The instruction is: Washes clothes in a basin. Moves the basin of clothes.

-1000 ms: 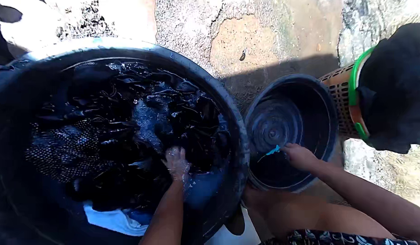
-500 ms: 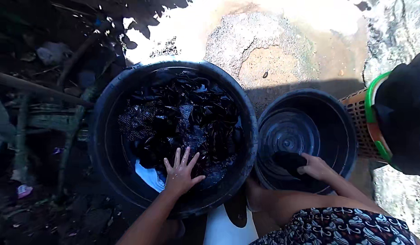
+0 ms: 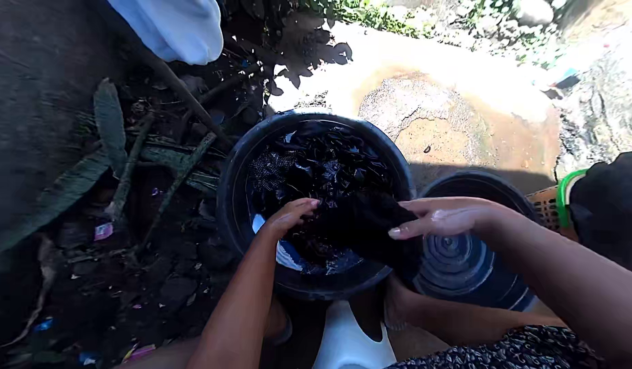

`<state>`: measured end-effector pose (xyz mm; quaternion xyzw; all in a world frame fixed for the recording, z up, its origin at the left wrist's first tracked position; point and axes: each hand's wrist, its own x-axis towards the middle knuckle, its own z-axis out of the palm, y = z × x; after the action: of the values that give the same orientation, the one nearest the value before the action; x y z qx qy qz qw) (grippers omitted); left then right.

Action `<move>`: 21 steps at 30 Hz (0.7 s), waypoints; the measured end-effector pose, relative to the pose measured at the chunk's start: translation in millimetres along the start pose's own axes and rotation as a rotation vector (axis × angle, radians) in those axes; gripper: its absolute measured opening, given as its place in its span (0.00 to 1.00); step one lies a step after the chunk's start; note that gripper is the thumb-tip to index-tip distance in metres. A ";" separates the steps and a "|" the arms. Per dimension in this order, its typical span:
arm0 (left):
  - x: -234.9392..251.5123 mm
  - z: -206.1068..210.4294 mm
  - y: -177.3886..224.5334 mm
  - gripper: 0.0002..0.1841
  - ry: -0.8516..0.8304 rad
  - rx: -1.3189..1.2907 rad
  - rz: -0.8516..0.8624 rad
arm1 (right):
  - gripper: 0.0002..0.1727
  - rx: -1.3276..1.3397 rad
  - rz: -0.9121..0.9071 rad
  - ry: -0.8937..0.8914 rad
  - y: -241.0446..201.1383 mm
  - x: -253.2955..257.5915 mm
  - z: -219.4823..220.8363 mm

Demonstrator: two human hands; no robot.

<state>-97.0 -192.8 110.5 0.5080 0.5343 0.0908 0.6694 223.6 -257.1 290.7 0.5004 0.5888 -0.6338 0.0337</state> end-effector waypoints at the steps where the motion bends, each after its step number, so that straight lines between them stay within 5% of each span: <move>1: -15.9 7.2 0.4 0.28 -0.015 -0.171 -0.021 | 0.29 0.058 0.034 -0.036 3.7 31.4 16.6; 4: -38.9 24.6 -25.1 0.31 -0.087 -0.458 -0.082 | 0.34 -0.244 0.097 -0.018 18.3 101.2 49.5; 9: -38.3 24.2 -40.3 0.22 0.151 -0.009 -0.004 | 0.24 -0.173 0.236 0.190 43.2 121.0 60.8; 12: -29.3 33.2 -44.6 0.38 0.282 0.501 -0.034 | 0.37 -0.225 0.261 0.451 55.1 131.6 78.2; 15: -14.0 59.3 -53.3 0.61 0.102 0.817 -0.152 | 0.40 -0.204 0.215 0.541 69.3 168.1 110.1; 17: -1.7 72.1 -60.3 0.65 0.039 0.901 -0.243 | 0.46 -0.248 0.344 0.503 74.5 196.3 133.4; 21: 27.5 81.4 -71.4 0.62 0.094 1.032 -0.333 | 0.38 -0.296 0.525 0.699 94.6 252.9 154.5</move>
<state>-50.0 -255.4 30.7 0.6744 0.6123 -0.2679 0.3140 65.9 -268.2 22.9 0.8061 0.5025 -0.3061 0.0636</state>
